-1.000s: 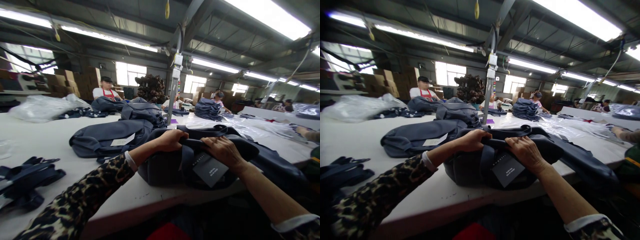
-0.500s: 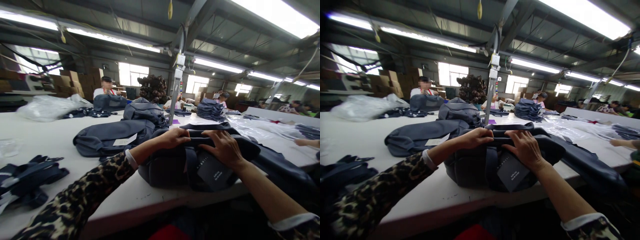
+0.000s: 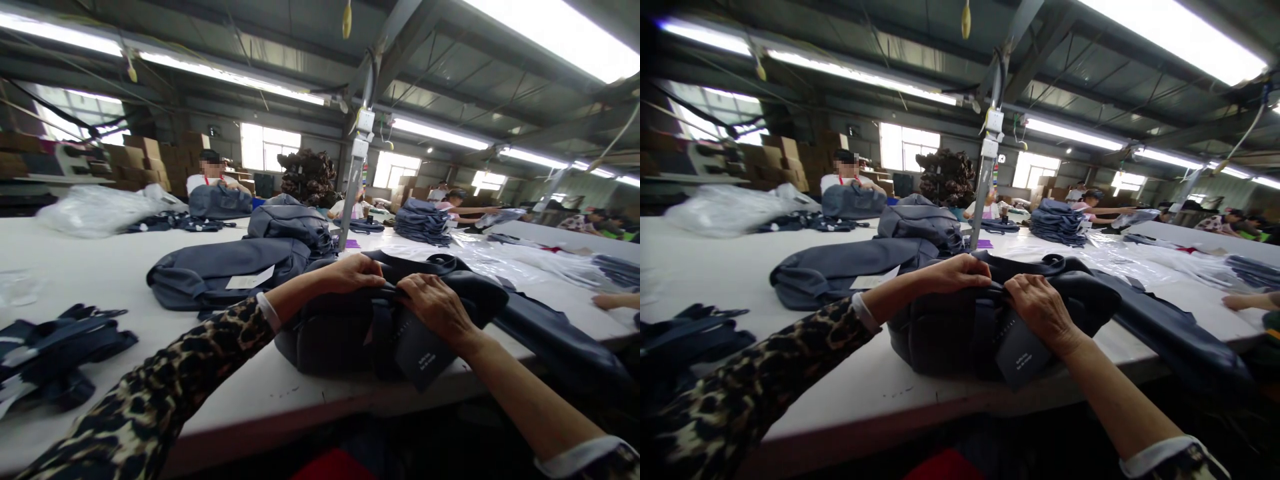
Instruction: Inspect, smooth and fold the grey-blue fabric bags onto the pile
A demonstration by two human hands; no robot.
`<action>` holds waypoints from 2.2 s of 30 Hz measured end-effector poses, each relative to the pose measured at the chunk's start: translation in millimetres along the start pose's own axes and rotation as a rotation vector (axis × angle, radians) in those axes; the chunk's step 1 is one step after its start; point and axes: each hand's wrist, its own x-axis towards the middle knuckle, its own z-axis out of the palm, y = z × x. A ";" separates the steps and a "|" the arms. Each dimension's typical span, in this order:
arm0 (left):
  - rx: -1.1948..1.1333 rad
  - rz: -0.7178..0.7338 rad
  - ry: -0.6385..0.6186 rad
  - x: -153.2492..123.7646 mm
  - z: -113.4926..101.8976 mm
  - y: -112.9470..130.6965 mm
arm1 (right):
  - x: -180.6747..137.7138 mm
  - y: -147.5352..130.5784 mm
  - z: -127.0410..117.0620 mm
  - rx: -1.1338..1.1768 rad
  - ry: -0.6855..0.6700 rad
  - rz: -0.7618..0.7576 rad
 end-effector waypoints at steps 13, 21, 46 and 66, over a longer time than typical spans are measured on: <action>0.354 -0.130 -0.159 63.3 -28.8 -4.8 | 9.0 -16.3 -14.3 0.153 -0.047 0.039; 0.116 -0.257 -0.324 63.0 -29.2 -7.3 | 4.5 -18.5 -14.2 0.135 -0.005 0.031; 0.957 -0.064 -0.085 60.2 -15.8 26.7 | -9.6 -36.8 -27.0 0.144 0.013 -0.004; 0.518 -0.187 -0.273 69.9 -11.6 -5.3 | -28.5 3.0 -43.8 0.063 -0.181 0.117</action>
